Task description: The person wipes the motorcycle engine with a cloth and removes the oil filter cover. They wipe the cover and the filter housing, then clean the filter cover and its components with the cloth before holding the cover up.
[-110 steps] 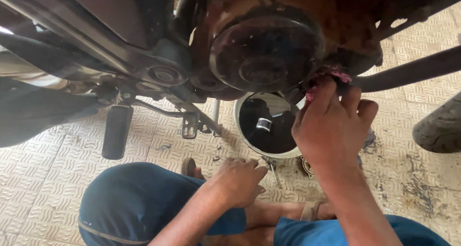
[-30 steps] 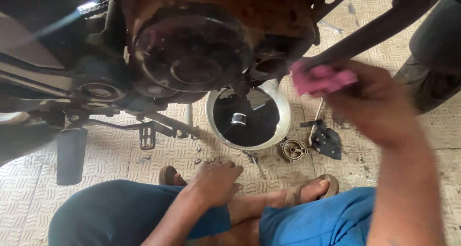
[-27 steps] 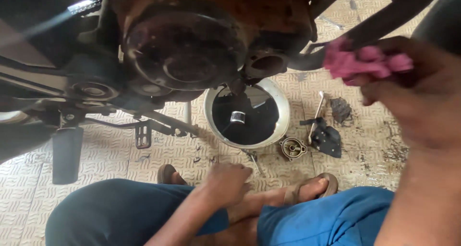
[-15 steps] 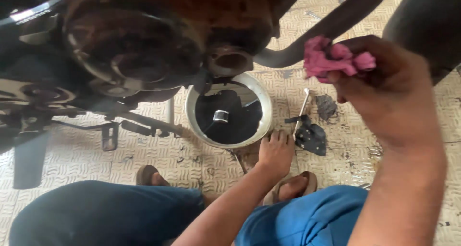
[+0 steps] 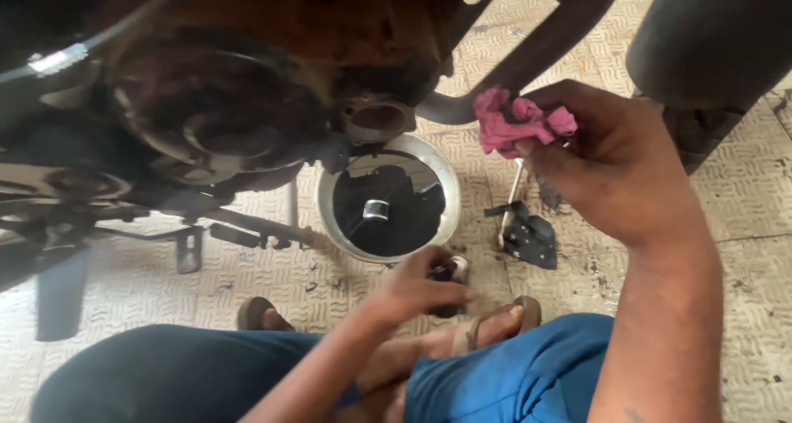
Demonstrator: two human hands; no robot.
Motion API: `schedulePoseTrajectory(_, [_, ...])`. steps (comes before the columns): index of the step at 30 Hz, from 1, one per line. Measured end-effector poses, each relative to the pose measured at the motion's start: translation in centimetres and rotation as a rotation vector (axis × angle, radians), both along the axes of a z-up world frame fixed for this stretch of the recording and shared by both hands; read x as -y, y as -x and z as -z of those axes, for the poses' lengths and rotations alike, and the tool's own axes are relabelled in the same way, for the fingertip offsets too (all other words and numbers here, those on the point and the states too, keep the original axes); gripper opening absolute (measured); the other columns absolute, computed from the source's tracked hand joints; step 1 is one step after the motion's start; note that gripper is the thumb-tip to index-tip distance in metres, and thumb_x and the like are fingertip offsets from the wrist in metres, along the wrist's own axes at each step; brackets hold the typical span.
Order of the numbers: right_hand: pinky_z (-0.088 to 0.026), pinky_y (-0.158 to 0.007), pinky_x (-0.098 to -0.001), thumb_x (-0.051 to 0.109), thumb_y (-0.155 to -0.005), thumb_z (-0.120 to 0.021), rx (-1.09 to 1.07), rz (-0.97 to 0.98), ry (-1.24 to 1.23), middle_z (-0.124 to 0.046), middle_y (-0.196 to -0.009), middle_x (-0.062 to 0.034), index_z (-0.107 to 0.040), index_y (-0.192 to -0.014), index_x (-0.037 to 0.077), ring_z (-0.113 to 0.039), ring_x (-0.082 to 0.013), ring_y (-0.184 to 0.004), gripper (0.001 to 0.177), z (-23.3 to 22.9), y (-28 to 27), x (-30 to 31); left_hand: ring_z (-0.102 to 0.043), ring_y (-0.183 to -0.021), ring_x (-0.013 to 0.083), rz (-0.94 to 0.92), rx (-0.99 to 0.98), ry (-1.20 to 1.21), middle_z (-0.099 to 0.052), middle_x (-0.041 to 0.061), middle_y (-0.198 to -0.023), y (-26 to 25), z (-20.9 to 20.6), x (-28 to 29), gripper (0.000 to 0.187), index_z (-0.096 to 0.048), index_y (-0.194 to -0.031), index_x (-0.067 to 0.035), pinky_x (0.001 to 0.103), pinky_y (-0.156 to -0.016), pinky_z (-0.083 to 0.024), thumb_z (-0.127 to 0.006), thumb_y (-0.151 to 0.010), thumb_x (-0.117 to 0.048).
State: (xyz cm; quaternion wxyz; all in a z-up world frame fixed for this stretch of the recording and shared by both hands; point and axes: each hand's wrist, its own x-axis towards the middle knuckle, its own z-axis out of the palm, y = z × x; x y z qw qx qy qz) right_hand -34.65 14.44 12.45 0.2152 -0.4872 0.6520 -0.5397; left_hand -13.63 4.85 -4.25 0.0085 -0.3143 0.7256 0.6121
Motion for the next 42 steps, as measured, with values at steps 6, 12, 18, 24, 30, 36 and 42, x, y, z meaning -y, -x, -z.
schedulePoseTrajectory(6, [-0.057,-0.071,-0.0301,0.009,-0.080,-0.078,-0.103,-0.123,-0.201,-0.081,-0.092,-0.0028,-0.077,-0.115,0.011,-0.072,-0.0113,-0.082,0.035,-0.5,-3.7,2.5,-0.071,-0.096,0.0240,-0.293,-0.320,-0.708,-0.066,0.014,-0.111,-7.6,-5.7,4.9,0.058,-0.051,-0.130,0.003,0.035,-0.076,-0.060,-0.080,-0.083,-0.016])
schedulePoseTrajectory(12, [-0.060,-0.069,-0.0364,0.030,-0.087,-0.077,-0.172,-0.273,-0.778,-0.083,-0.090,-0.0037,-0.072,-0.121,0.019,-0.076,-0.0178,-0.079,0.036,-2.5,-8.3,5.2,-0.070,-0.110,0.0277,-0.387,-0.630,-1.081,-0.067,0.020,-0.123,-9.5,-5.3,6.8,0.059,-0.050,-0.131,0.004,0.039,-0.093,-0.060,-0.058,-0.094,-0.042])
schedulePoseTrajectory(18, [-0.061,-0.068,-0.0340,0.035,-0.083,-0.076,-0.280,-0.306,-0.789,-0.080,-0.094,-0.0009,-0.066,-0.133,0.024,-0.076,-0.0166,-0.080,0.052,1.1,-7.7,6.4,-0.058,-0.131,0.0328,-0.536,-0.895,-1.365,-0.059,0.026,-0.145,-10.1,-3.5,6.3,0.062,-0.046,-0.141,0.004,0.044,-0.112,-0.049,-0.034,-0.106,-0.045])
schedulePoseTrajectory(24, [-0.062,-0.061,-0.0366,0.025,-0.089,-0.076,-0.224,-0.249,-0.896,-0.080,-0.096,-0.0057,-0.069,-0.135,0.021,-0.074,-0.0166,-0.077,0.047,0.2,-8.7,6.6,-0.054,-0.133,0.0320,-0.395,-1.066,-1.453,-0.053,0.018,-0.150,-12.0,-7.0,5.4,0.065,-0.045,-0.150,-0.004,0.062,-0.106,-0.044,-0.031,-0.107,-0.050])
schedulePoseTrajectory(30, [-0.065,-0.067,-0.0308,0.016,-0.090,-0.073,-0.139,-0.359,-0.492,-0.079,-0.104,-0.0086,-0.070,-0.134,0.008,-0.076,-0.0157,-0.090,0.045,3.2,-8.5,5.8,-0.057,-0.130,0.0288,-0.528,-0.981,-1.349,-0.059,0.014,-0.146,-12.1,-5.3,5.6,0.063,-0.051,-0.149,-0.007,0.058,-0.099,-0.048,-0.030,-0.107,-0.049])
schedulePoseTrajectory(36, [-0.062,-0.092,-0.0365,0.024,-0.093,-0.066,-0.495,-0.097,-0.427,-0.078,-0.119,-0.0099,-0.067,-0.136,0.014,-0.074,-0.0240,-0.105,0.045,3.5,-19.9,8.9,-0.062,-0.118,0.0262,-0.663,-0.821,-1.208,-0.064,0.012,-0.131,-11.5,-5.2,5.7,0.058,-0.059,-0.135,-0.009,0.053,-0.103,-0.048,-0.027,-0.108,-0.050])
schedulePoseTrajectory(42, [-0.053,-0.106,-0.0471,0.009,-0.087,-0.061,-0.864,-0.211,0.078,-0.068,-0.134,-0.0168,-0.065,-0.131,0.004,-0.062,-0.0328,-0.130,0.045,8.3,-23.7,8.8,-0.062,-0.123,0.0280,-0.717,-0.980,-1.196,-0.067,0.016,-0.127,-11.9,-4.2,6.3,0.062,-0.056,-0.131,0.001,0.044,-0.114,-0.047,-0.022,-0.109,-0.046])
